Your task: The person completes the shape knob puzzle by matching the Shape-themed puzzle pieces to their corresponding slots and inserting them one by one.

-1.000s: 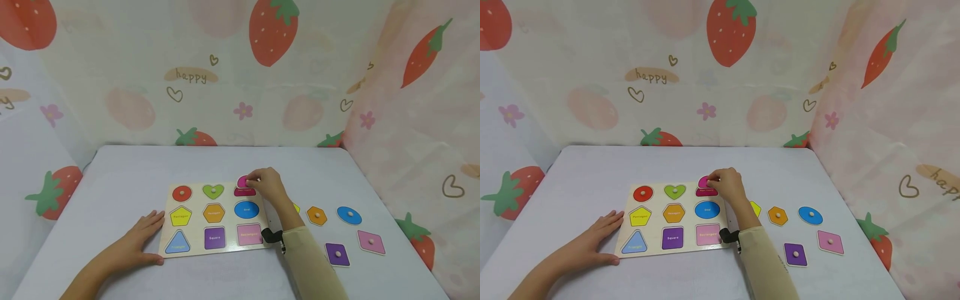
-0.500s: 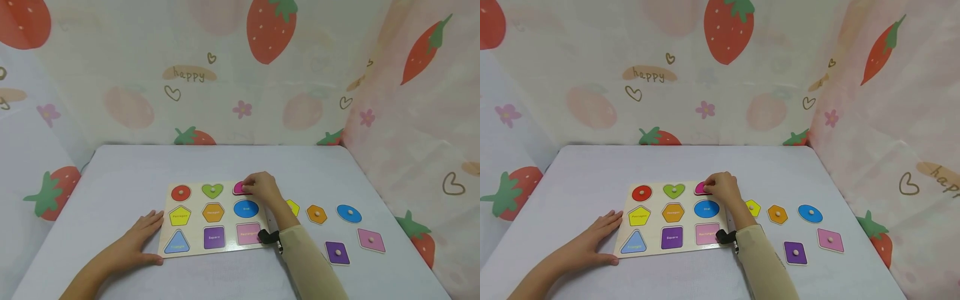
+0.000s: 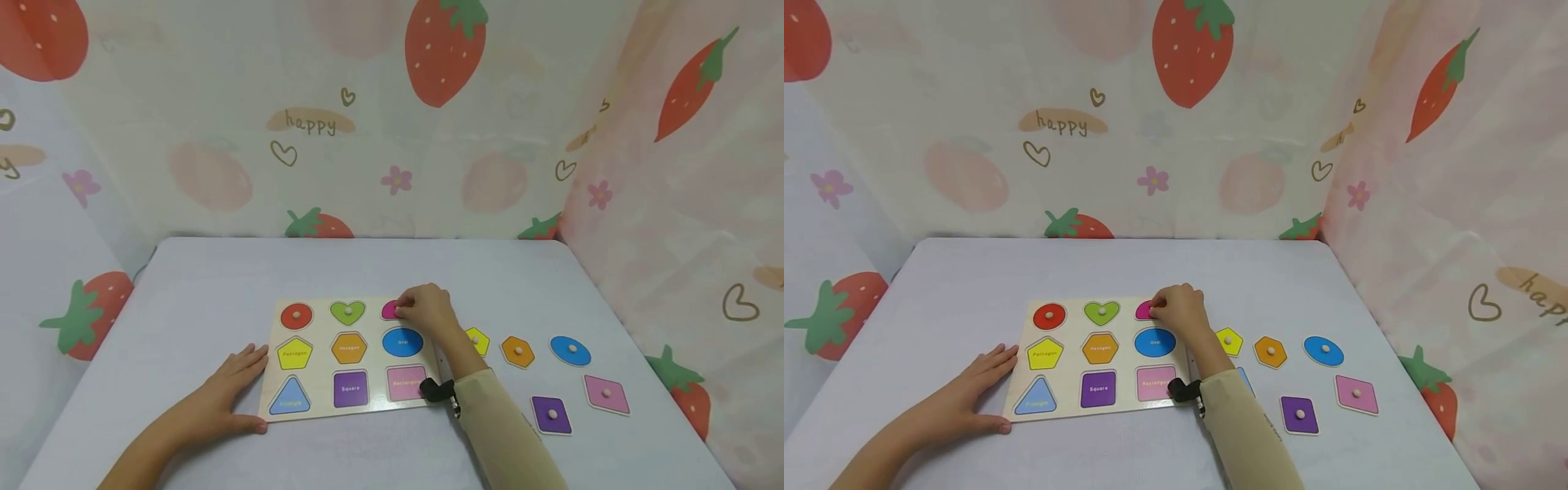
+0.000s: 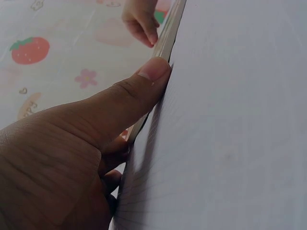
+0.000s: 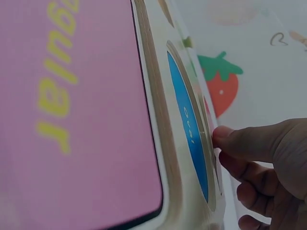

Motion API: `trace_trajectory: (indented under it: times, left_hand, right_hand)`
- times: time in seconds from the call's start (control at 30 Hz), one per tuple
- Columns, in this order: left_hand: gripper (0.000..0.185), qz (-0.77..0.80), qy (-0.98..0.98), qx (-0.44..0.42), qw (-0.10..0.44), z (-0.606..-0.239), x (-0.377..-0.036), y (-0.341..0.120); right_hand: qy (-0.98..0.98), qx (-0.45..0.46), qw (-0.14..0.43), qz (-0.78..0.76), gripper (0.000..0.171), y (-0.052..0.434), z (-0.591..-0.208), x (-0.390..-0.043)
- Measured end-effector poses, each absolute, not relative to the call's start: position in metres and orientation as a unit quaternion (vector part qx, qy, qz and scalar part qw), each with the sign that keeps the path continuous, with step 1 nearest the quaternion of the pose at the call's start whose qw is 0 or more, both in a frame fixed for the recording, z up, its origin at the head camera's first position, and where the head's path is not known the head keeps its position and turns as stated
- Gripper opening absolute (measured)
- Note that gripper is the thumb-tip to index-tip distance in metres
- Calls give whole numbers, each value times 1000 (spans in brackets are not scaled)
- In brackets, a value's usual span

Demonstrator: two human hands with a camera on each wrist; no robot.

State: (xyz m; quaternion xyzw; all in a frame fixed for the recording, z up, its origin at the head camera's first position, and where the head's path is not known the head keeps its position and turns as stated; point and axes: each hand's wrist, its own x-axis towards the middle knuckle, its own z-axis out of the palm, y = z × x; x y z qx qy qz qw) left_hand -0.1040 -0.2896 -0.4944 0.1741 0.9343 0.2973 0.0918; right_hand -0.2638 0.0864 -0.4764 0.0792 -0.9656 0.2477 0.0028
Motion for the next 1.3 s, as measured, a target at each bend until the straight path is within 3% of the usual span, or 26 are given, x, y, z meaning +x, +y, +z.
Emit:
trace_trajectory:
  times: [0.47, 0.87, 1.3]
  left_hand:
    - [121, 299, 933, 174, 94, -495, -102, -288]
    - [120, 301, 932, 179, 93, -494, -105, -289]
    - [120, 298, 932, 186, 88, -499, -104, -289]
  right_hand:
    - [-964, 77, -12, 253, 20, 89, -479, -263]
    - [-976, 106, 12, 191, 25, 93, -474, -265]
    - [-965, 172, 23, 194, 20, 168, -436, -238]
